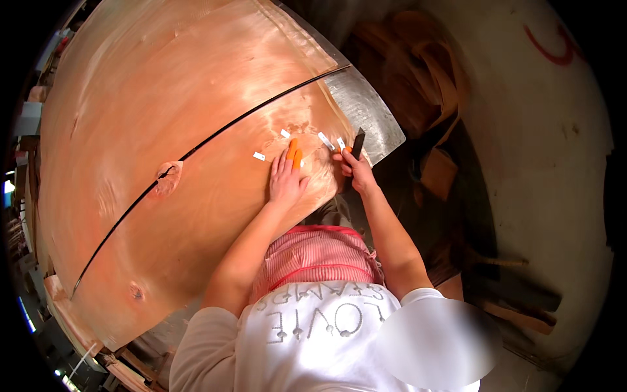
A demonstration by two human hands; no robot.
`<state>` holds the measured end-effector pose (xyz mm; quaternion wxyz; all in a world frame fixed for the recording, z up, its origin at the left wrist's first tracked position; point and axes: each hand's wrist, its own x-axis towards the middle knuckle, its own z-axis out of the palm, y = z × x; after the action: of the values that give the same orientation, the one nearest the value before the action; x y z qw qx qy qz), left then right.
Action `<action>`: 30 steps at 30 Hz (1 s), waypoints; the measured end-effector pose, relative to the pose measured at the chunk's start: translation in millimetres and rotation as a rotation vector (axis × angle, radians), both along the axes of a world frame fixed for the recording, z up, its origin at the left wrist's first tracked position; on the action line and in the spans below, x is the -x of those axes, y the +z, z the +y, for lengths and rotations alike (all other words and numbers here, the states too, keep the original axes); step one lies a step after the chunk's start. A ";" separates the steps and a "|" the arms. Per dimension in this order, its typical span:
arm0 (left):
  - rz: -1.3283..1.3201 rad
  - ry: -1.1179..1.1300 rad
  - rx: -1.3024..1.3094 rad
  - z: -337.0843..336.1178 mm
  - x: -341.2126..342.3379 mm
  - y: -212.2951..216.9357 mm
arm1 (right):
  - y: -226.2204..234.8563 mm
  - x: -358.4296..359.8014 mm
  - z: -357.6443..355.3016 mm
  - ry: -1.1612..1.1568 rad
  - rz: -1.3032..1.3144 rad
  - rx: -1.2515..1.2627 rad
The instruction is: The person repairs defects in large wood veneer sheets by cutting out damaged areas and applying patches using a utility knife and a small scraper tool.
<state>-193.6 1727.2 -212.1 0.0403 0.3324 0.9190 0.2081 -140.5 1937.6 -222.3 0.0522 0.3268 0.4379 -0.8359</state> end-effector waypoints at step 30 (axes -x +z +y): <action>-0.055 0.611 -0.100 -194.1 -289.9 6.1 | 74.8 -276.7 41.3 1.230 -0.428 -0.006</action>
<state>96.2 1533.0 -206.0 -0.0156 0.0366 0.9636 0.2645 136.3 1978.9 -147.5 0.6062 0.1758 0.5274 -0.5687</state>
